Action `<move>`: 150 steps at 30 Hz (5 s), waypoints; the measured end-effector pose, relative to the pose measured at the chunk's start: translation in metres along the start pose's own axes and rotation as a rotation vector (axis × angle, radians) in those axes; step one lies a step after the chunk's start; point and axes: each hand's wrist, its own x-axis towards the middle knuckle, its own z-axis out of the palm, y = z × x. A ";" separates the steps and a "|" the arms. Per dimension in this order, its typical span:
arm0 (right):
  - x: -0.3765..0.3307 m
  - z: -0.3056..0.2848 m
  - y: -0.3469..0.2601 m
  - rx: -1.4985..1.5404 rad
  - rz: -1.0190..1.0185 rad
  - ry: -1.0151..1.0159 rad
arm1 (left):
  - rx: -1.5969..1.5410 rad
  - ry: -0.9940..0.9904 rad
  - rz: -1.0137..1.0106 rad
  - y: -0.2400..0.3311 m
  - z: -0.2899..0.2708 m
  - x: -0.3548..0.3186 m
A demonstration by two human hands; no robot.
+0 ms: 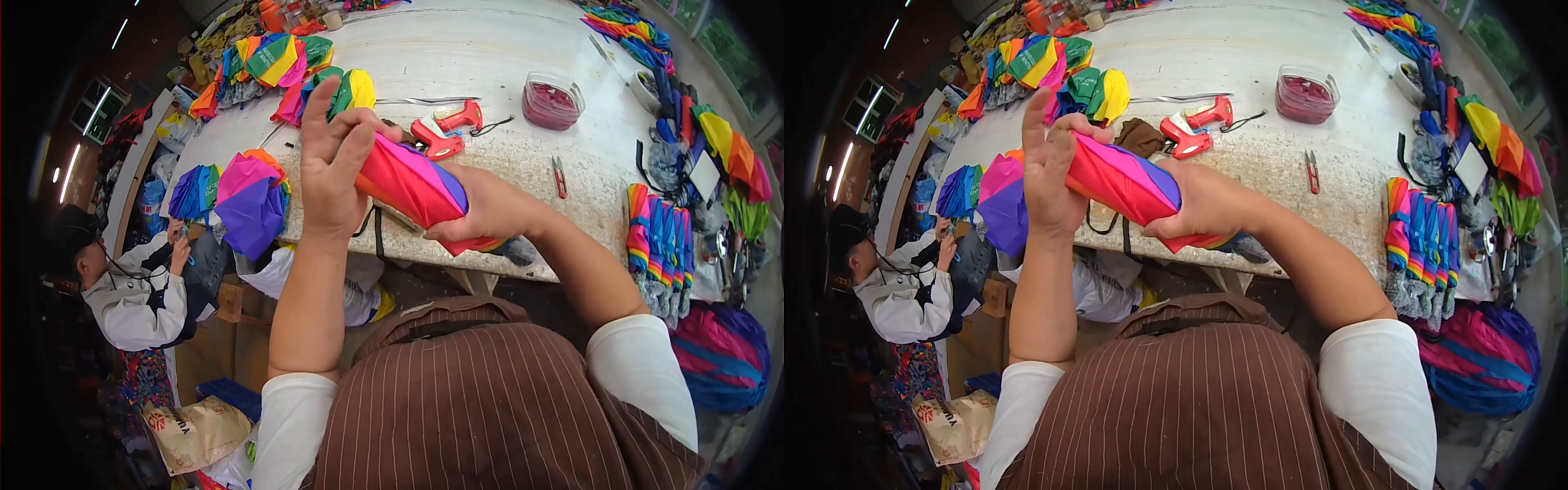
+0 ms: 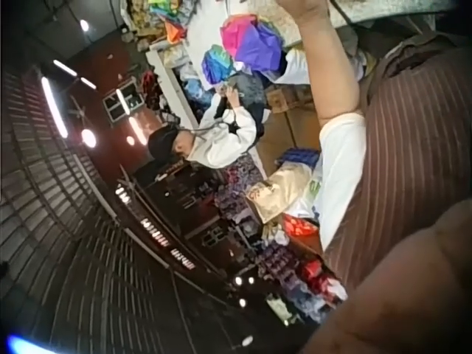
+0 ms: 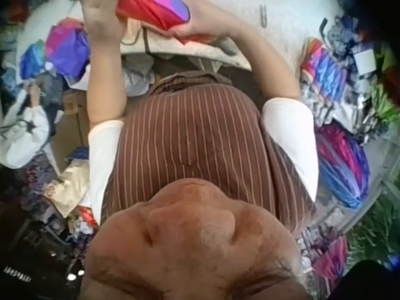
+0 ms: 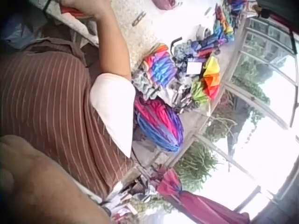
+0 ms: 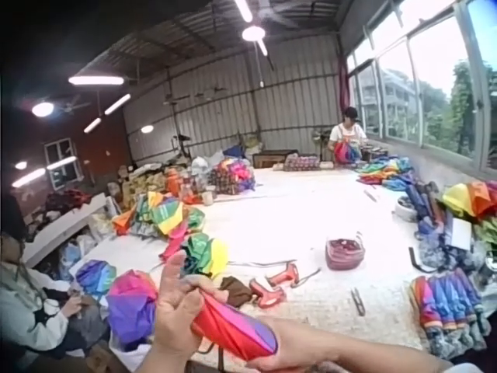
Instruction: Folding and bundling rainbow-colored umbrellas at a factory workstation.
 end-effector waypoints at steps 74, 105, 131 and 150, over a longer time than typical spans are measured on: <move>-0.039 0.021 0.049 0.348 0.141 0.083 | -0.017 0.049 -0.252 -0.062 0.019 0.012; -0.080 0.097 0.217 -1.023 0.461 0.249 | 2.212 0.318 -0.686 0.014 -0.359 -0.118; -0.014 0.043 0.159 -0.050 0.360 0.409 | 0.767 0.125 -0.140 0.064 -0.138 0.088; 0.038 0.009 0.073 1.027 -0.269 0.513 | 0.238 -0.096 -0.672 -0.019 -0.029 -0.098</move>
